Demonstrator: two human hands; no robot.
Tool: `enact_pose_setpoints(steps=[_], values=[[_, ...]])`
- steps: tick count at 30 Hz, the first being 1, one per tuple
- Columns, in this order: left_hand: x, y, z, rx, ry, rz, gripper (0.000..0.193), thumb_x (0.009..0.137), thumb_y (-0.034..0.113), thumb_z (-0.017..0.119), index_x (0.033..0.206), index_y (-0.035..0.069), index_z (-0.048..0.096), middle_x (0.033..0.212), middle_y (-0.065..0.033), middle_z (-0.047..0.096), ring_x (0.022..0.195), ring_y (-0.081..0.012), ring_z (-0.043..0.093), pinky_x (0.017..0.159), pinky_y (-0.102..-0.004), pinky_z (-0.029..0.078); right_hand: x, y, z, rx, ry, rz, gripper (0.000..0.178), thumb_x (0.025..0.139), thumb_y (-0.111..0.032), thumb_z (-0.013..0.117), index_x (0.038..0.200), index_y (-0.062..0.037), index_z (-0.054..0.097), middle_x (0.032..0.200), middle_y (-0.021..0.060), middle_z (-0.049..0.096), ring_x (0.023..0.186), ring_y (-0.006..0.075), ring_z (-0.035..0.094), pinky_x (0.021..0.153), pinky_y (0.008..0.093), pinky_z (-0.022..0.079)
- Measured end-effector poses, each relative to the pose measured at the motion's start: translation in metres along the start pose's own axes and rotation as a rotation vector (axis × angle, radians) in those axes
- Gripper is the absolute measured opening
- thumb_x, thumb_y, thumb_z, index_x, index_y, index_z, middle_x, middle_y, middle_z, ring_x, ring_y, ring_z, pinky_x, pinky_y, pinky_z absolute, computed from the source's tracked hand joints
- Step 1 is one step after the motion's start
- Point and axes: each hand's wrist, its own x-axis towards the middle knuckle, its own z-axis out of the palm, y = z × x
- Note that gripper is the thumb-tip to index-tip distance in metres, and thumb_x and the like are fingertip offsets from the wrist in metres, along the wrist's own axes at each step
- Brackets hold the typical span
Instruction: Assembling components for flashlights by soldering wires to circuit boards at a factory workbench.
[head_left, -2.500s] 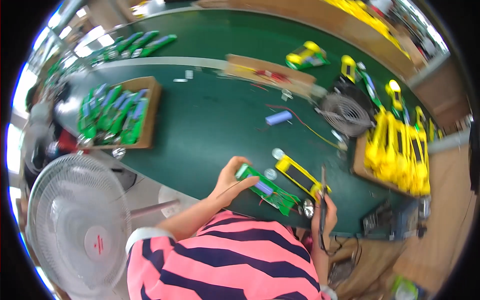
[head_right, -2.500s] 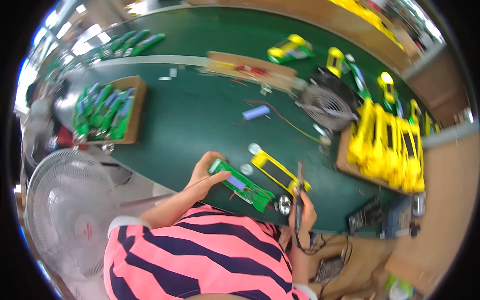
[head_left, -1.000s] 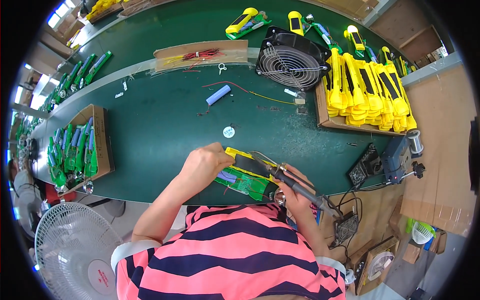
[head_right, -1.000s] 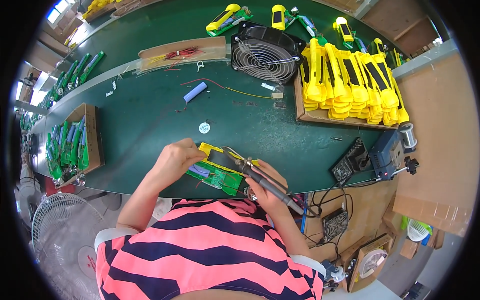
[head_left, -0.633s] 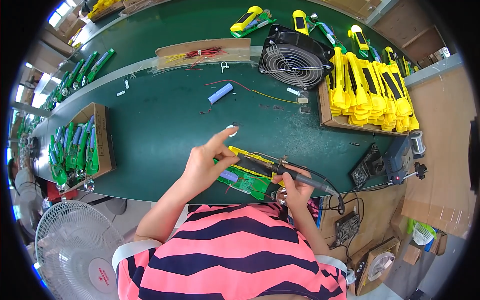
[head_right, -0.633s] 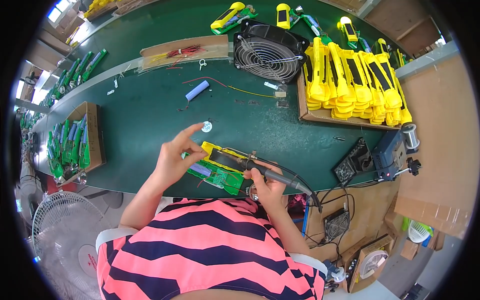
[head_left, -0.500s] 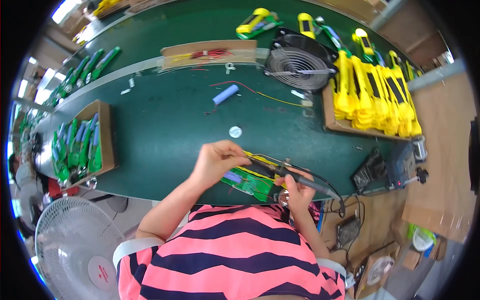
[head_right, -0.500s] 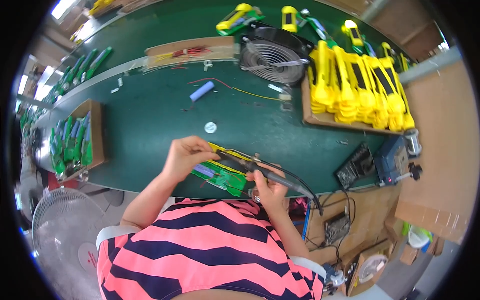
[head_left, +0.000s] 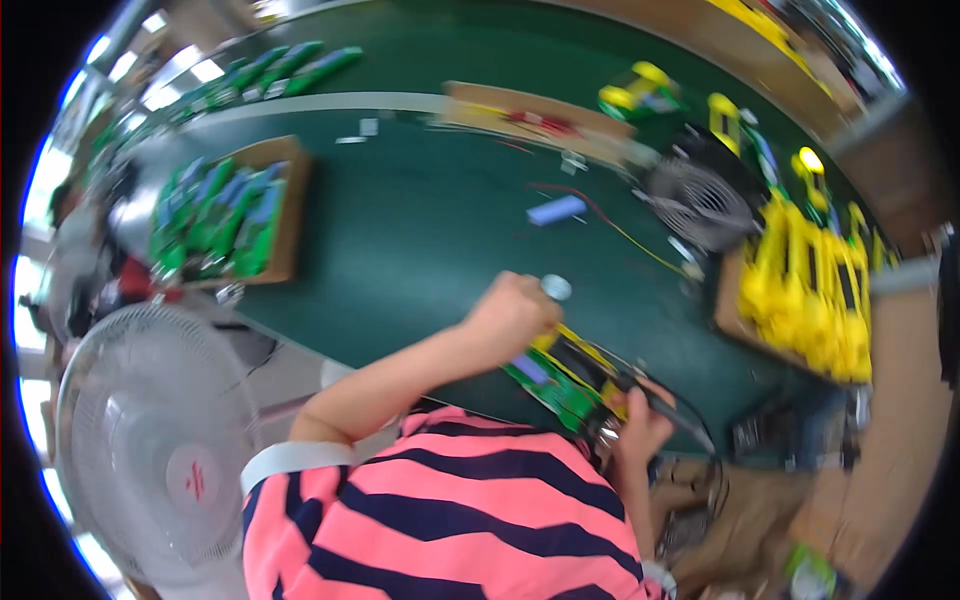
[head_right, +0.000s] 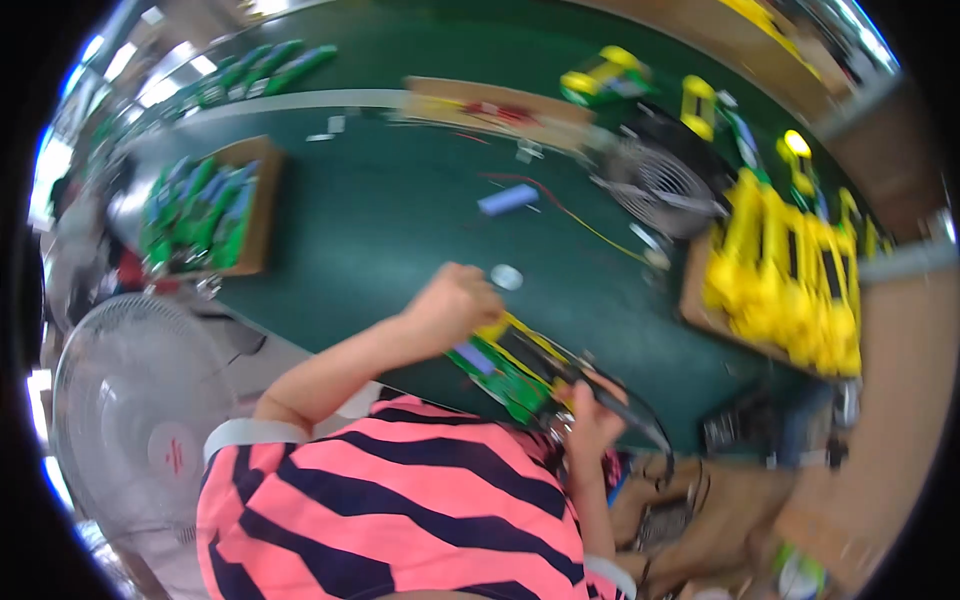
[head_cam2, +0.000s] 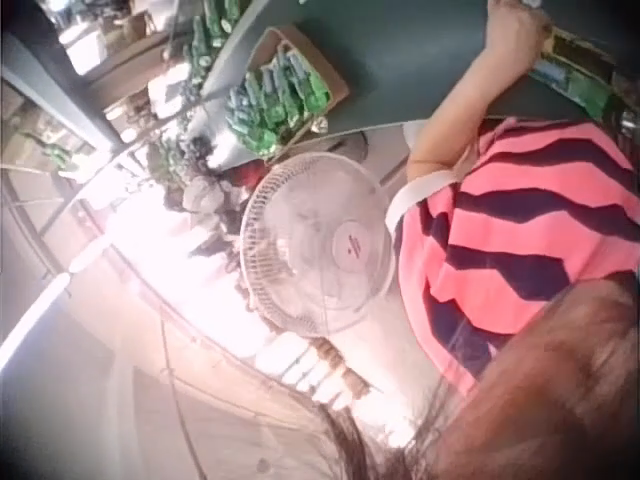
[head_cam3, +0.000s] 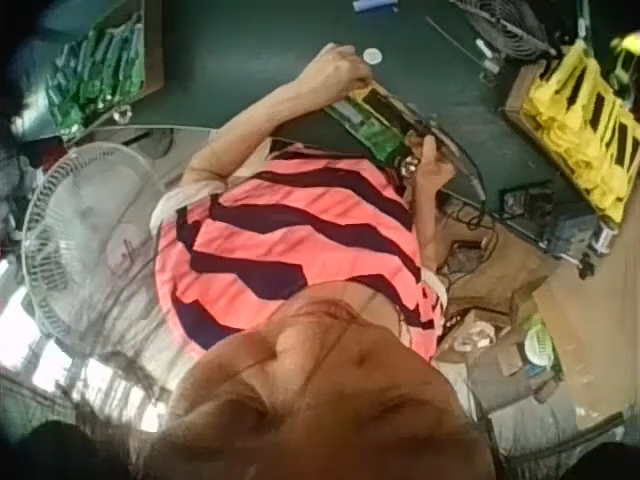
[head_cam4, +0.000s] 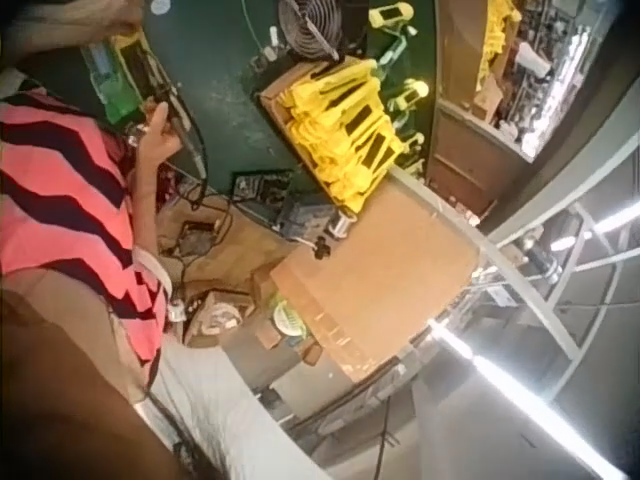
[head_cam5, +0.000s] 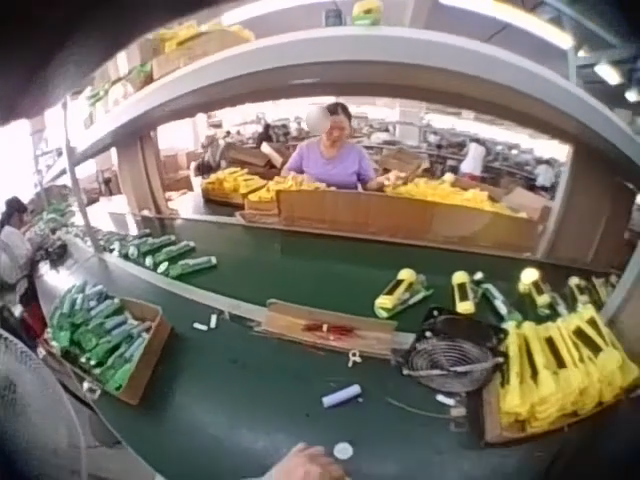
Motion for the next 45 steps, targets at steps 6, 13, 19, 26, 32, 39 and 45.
enact_pose_setpoints(steps=[6,13,19,26,32,39,45], values=[[0.013,-0.004,-0.006,-0.028,-0.145,0.033,0.005,0.066,0.014,0.060,0.064,0.010,0.062,0.066,-0.0007,0.052,0.076,-0.0192,0.048,0.067,-0.0317,0.036,0.007,0.008,0.002,0.142,-0.046,0.027,0.018,0.082,0.001,0.053,0.099,0.0043,0.048,0.071,0.0150,0.061,0.057,0.0175,0.060,0.056,0.0278,0.050],[0.013,0.004,-0.001,0.031,-0.187,0.017,0.007,0.064,0.014,0.058,0.058,0.012,0.061,0.065,-0.0015,0.048,0.073,-0.0193,0.046,0.064,-0.0313,0.035,0.005,0.006,0.003,0.110,-0.067,0.079,0.018,0.080,-0.004,0.055,0.095,0.0052,0.049,0.066,0.0151,0.060,0.053,0.0179,0.058,0.051,0.0276,0.049],[0.013,0.008,-0.001,0.084,-0.226,0.006,0.007,0.064,0.013,0.058,0.058,0.012,0.061,0.067,-0.0028,0.048,0.073,-0.0206,0.047,0.063,-0.0314,0.036,0.005,0.003,0.007,0.112,-0.086,0.096,0.017,0.081,-0.002,0.054,0.094,0.0060,0.050,0.068,0.0163,0.061,0.053,0.0175,0.058,0.052,0.0270,0.049],[0.014,0.008,0.003,0.119,-0.257,-0.030,0.007,0.064,0.013,0.059,0.059,0.012,0.063,0.069,-0.0032,0.049,0.076,-0.0208,0.047,0.065,-0.0322,0.037,0.006,0.007,0.009,0.087,-0.101,0.061,0.016,0.081,-0.001,0.054,0.095,0.0063,0.051,0.069,0.0162,0.061,0.056,0.0170,0.059,0.053,0.0262,0.050],[0.013,0.007,0.003,0.113,-0.241,-0.014,0.007,0.064,0.013,0.059,0.057,0.012,0.062,0.069,-0.0034,0.049,0.075,-0.0208,0.048,0.064,-0.0322,0.037,0.005,0.005,0.008,0.071,-0.108,0.034,0.017,0.082,-0.002,0.054,0.096,0.0056,0.051,0.070,0.0165,0.061,0.055,0.0170,0.059,0.053,0.0264,0.050],[0.013,0.007,0.003,0.060,-0.234,-0.043,0.006,0.062,0.012,0.059,0.057,0.012,0.062,0.067,-0.0030,0.048,0.074,-0.0207,0.047,0.063,-0.0322,0.037,-0.003,0.002,-0.009,0.124,-0.106,-0.068,0.020,0.081,0.003,0.054,0.100,0.0065,0.052,0.093,0.0176,0.059,0.070,0.0189,0.062,0.063,0.0279,0.052],[0.014,0.008,0.001,0.051,-0.251,-0.068,0.006,0.062,0.011,0.059,0.057,0.011,0.062,0.067,-0.0034,0.049,0.074,-0.0209,0.047,0.063,-0.0324,0.037,-0.007,-0.022,-0.018,-0.374,-0.167,-0.412,0.011,0.076,-0.003,0.059,0.085,0.0047,0.058,0.075,0.0128,0.062,0.071,0.0223,0.062,0.063,0.0313,0.049]])
